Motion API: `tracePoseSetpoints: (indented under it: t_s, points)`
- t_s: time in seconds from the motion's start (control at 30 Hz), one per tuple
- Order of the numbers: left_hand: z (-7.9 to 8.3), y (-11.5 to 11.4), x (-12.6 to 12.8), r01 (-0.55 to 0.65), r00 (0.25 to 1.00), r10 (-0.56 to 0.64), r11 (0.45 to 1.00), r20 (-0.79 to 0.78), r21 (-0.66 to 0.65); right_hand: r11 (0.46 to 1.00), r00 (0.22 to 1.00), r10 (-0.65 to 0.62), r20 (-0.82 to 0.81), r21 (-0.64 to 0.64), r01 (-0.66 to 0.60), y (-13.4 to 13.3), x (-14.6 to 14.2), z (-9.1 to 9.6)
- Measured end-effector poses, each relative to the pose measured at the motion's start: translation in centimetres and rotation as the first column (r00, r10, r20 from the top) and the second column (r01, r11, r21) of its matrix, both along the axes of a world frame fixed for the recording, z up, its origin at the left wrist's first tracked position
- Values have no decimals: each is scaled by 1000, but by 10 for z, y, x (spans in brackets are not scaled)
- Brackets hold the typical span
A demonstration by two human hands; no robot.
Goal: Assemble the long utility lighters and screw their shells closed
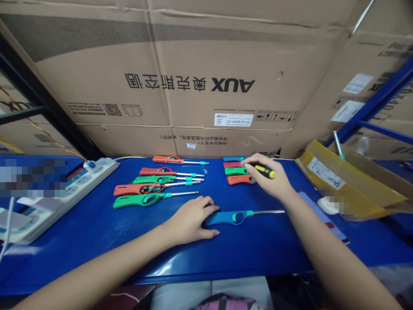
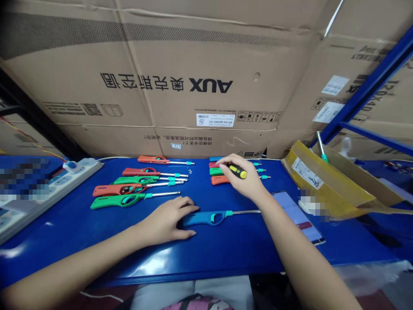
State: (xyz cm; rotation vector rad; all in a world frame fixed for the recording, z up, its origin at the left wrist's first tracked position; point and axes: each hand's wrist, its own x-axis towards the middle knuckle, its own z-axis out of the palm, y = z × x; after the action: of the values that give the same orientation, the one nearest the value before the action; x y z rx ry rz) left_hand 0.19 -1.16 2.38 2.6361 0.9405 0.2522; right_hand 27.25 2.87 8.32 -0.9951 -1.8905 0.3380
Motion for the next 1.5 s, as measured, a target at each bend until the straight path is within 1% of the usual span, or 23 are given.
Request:
tracePoseSetpoints:
  t_s: [0.03, 0.07, 0.1, 0.17, 0.23, 0.33, 0.47, 0.53, 0.67, 0.73, 0.8, 0.9, 0.97, 1.07, 1.2, 1.3, 1.4, 1.5]
  points:
    - [-1, 0, 4, 11, 1000, -11, 1000, -20, 13, 992, 976, -117, 181, 58, 108, 8, 6, -2]
    - [-1, -1, 8, 22, 999, -21, 1000, -37, 23, 973, 904, -229, 362, 98, 208, 14, 10, -4]
    - [-2, -2, 11, 22, 999, -21, 999, -47, 26, 958, 863, -285, 417, 103, 267, 19, 13, -8]
    - [-3, -3, 14, 12, 999, -11, 1000, -52, 22, 918, 804, -392, 448, 126, 377, 25, 16, -15]
    - [-2, -3, 12, 7, 999, -6, 1000, -53, 16, 885, 727, -442, 526, 124, 448, 28, 18, -22]
    - [4, -1, 2, 23, 998, -23, 1000, -65, 6, 886, 650, -370, 664, 43, 461, 36, 20, -28]
    - [18, 5, -20, 50, 999, -50, 998, -13, -32, 878, 589, -288, 755, -38, 478, 56, 23, -30]
    - [26, 8, -32, 18, 1000, -17, 999, 26, -39, 879, 574, -242, 782, -74, 472, 67, 23, -32]
    - [41, 17, -52, -107, 993, 108, 994, 47, -39, 881, 572, -121, 811, -178, 439, 86, 20, -40]
    - [47, 23, -56, -181, 983, 181, 983, 35, -9, 869, 572, -85, 816, -220, 443, 91, 19, -43]
    - [52, 30, -54, -222, 975, 222, 975, 29, 15, 848, 572, -63, 818, -259, 462, 92, 19, -46]
    - [57, 45, -42, -228, 973, 226, 973, 42, 33, 823, 578, -34, 815, -305, 479, 87, 20, -46]
    - [59, 56, -30, -220, 975, 218, 970, 34, 107, 826, 582, -30, 813, -307, 472, 81, 20, -45]
    - [57, 76, -11, -205, 979, 202, 967, 32, 148, 841, 580, -50, 813, -279, 464, 67, 20, -46]
    - [48, 105, 18, -172, 985, 169, 967, 32, 190, 862, 574, -70, 816, -240, 446, 48, 20, -51]
    - [40, 129, 42, -167, 986, 169, 960, 11, 224, 879, 572, -78, 817, -214, 425, 38, 22, -54]
    - [32, 150, 68, -181, 982, 189, 952, -9, 248, 890, 571, -81, 817, -198, 410, 32, 25, -56]
    - [22, 164, 94, -170, 983, 182, 951, -22, 258, 900, 573, -81, 816, -187, 394, 30, 27, -58]
